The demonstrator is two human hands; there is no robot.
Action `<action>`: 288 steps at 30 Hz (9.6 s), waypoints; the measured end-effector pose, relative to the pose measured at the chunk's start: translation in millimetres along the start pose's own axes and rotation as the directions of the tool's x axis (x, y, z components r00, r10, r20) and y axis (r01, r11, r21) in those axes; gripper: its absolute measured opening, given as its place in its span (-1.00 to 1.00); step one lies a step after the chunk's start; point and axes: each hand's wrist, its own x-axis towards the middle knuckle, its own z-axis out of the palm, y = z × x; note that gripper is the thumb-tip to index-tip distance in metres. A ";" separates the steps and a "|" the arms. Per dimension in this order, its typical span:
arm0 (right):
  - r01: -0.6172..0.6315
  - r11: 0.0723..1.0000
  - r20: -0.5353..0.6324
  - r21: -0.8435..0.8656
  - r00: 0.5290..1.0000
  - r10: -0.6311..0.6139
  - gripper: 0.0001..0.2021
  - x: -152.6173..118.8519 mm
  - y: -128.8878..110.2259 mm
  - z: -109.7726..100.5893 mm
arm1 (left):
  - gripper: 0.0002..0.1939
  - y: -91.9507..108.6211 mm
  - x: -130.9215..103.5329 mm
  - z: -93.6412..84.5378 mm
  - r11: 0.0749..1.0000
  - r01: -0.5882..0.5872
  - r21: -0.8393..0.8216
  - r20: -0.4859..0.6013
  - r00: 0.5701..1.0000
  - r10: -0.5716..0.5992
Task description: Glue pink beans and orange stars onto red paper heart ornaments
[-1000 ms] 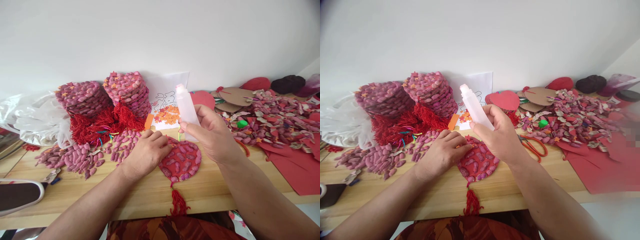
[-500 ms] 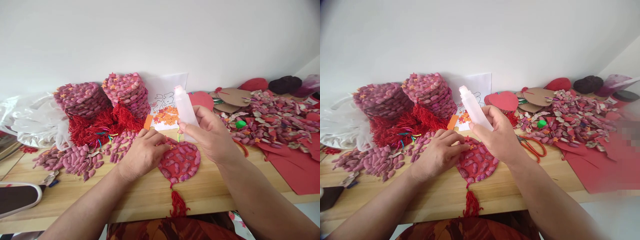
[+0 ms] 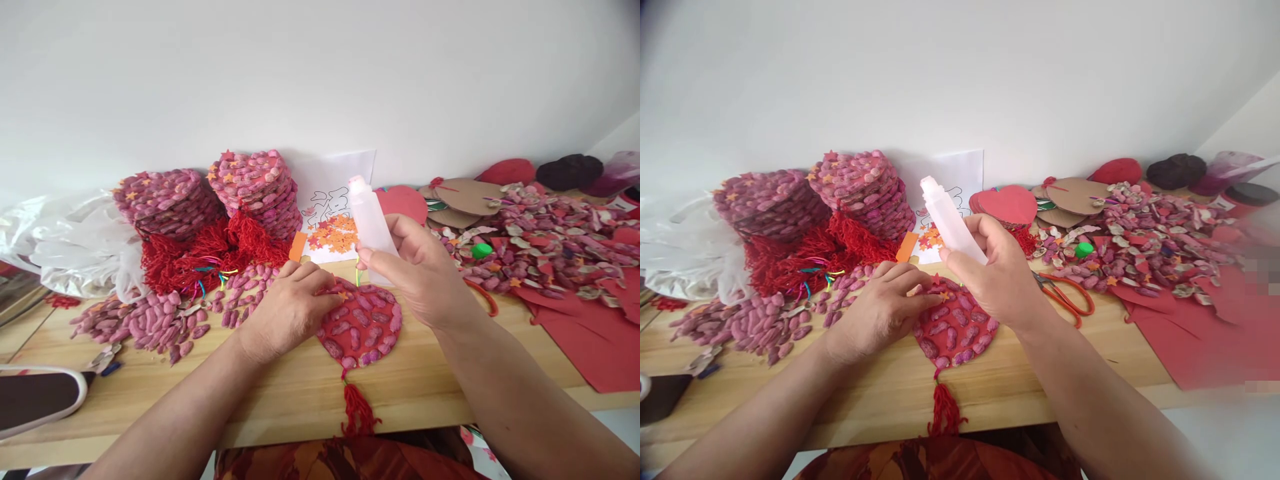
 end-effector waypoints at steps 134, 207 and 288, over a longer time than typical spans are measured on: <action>0.014 0.999 0.017 -0.048 1.000 -0.013 -0.80 -1.0 6.9 -0.2 | -0.72 0.8 1.3 -4.0 0.989 0.110 -0.097 0.058 0.993 -0.105; 0.085 0.984 -0.160 0.156 0.985 -0.059 -0.85 -5.1 -2.7 -0.9 | -0.80 -71.4 82.9 38.3 0.942 0.303 0.146 0.068 0.946 -0.316; -0.131 0.989 -0.042 -0.070 0.991 0.128 -0.78 0.6 16.0 10.6 | -0.71 9.5 23.8 -18.5 0.252 0.491 -0.834 0.221 0.715 -0.663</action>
